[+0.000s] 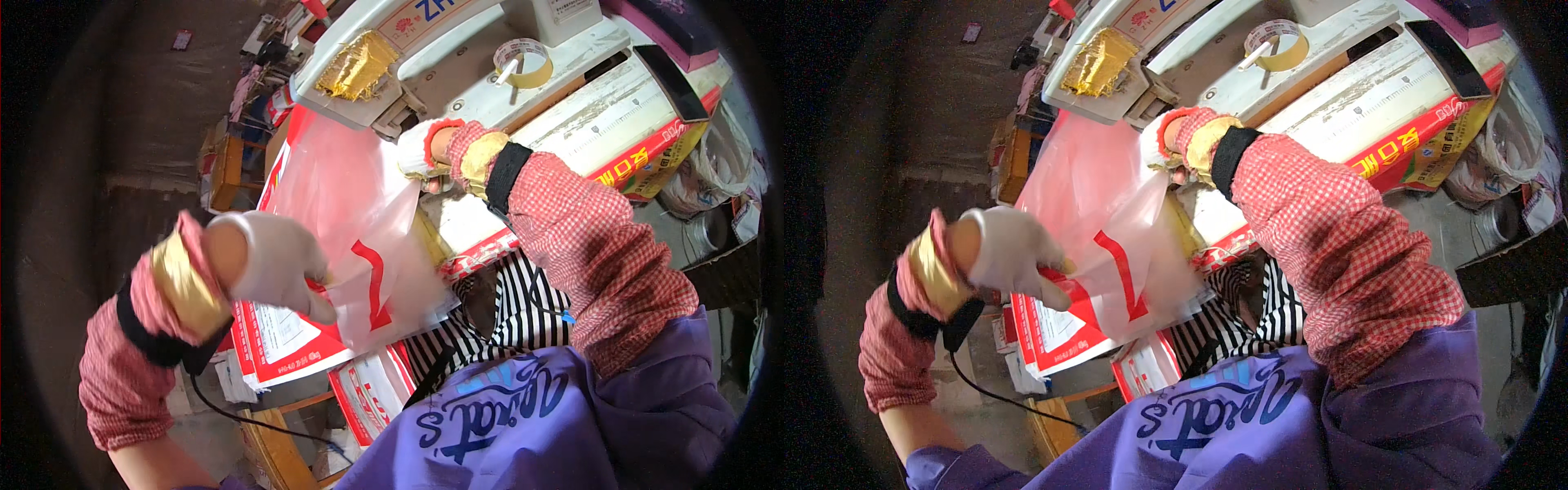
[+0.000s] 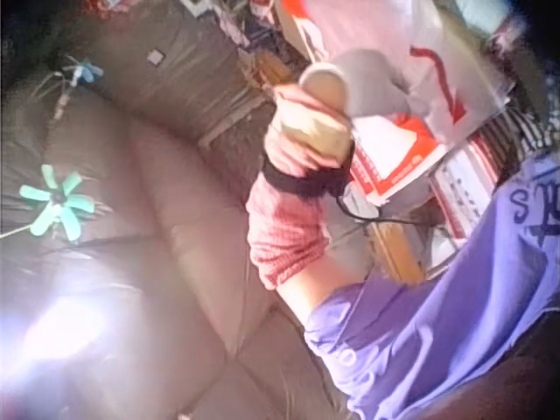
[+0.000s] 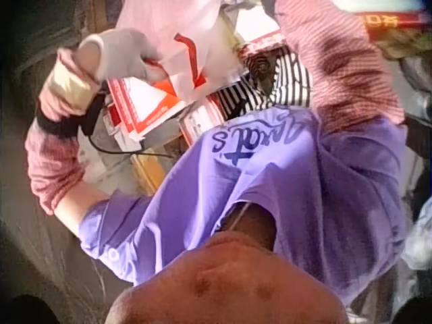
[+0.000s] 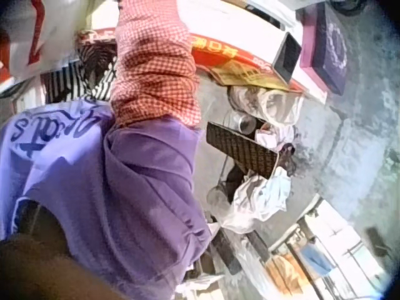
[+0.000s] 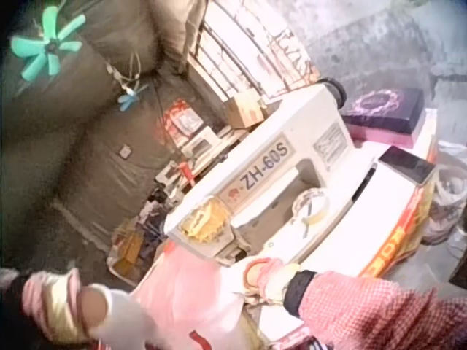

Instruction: The person is using an industrial machine to seal plastic bags.

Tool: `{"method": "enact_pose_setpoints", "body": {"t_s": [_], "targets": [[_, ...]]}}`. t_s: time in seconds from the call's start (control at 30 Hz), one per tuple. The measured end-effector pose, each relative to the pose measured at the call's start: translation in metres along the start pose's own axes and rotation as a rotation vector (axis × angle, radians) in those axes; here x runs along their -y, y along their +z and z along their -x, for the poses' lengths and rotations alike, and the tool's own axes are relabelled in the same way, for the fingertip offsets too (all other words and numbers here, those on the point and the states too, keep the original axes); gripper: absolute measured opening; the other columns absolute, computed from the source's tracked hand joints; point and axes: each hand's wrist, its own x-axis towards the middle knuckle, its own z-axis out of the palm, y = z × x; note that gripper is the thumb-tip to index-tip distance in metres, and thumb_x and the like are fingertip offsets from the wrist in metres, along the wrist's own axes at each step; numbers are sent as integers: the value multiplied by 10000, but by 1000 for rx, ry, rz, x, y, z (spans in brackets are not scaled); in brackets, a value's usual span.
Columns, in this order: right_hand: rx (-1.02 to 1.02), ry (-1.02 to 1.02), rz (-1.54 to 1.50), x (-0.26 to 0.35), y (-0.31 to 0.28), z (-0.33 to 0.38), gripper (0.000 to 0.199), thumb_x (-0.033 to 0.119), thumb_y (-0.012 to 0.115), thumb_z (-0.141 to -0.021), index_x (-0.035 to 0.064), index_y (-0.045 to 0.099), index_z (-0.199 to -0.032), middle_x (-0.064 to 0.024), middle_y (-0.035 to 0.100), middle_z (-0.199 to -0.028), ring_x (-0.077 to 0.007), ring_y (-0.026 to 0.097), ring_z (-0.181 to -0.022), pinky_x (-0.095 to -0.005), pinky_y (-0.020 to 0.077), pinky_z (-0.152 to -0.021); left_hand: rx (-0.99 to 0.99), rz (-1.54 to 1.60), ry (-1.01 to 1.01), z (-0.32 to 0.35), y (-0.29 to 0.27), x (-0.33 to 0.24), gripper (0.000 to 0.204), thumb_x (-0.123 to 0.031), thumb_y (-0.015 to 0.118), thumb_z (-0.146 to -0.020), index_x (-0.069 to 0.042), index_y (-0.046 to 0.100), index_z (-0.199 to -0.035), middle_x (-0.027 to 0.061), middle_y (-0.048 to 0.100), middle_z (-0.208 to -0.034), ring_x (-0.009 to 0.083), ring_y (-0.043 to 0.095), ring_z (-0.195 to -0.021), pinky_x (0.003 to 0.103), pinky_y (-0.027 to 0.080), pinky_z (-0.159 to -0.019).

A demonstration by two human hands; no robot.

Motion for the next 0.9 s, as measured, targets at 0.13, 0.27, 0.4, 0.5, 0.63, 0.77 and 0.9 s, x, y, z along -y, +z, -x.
{"method": "enact_pose_setpoints", "body": {"t_s": [0.13,0.27,0.4,0.5,0.63,0.77,0.9], "targets": [[-103,-100,293,-3,13,-26,198,175,548,-684,9,607,-774,-114,608,-671,-196,586,-517,-331,458,-435,-43,17,-161,-1,3,-18,506,-551,537,-743,-83,642,-905,128,623,-799,268,604,-748,353,471,-690],[55,287,534,-38,26,-82,403,366,664,-687,183,618,-1043,-11,583,-1097,-224,521,-1036,-401,410,-853,-143,492,-365,2,-15,-4,456,-509,541,-752,-68,656,-766,119,609,-664,255,607,-652,341,477,-631],[18,357,553,-29,34,-66,386,344,635,-709,167,598,-1050,4,536,-1117,-199,456,-1068,-405,362,-883,172,-189,-214,-7,18,-31,385,-448,546,-759,-85,661,-819,92,631,-735,257,618,-685,385,491,-635],[-422,166,637,-11,54,-38,303,246,580,-716,110,590,-988,-35,555,-895,-217,505,-828,-391,404,-709,155,-232,10,-32,30,-79,263,-310,572,-741,-89,657,-856,93,633,-767,239,625,-695,375,495,-600],[-968,-120,763,-18,118,11,209,114,507,-726,34,580,-905,-86,579,-599,-240,570,-509,-373,460,-477,88,-351,301,-49,1,-148,169,-220,580,-723,-102,654,-820,95,622,-775,177,618,-671,317,477,-531],[-1165,273,1112,-17,149,30,43,105,450,-781,87,480,-757,9,360,-428,-137,378,-299,-339,311,-297,136,-281,293,-27,-20,-127,219,-281,557,-754,-86,647,-794,119,630,-768,262,624,-675,387,490,-570],[-1441,510,1180,-20,160,12,200,199,498,-818,65,552,-679,-23,451,-472,-173,483,-397,-325,385,-401,258,-318,129,-5,-24,-74,201,-272,573,-739,-130,659,-852,81,636,-735,273,622,-702,394,480,-644]]}}
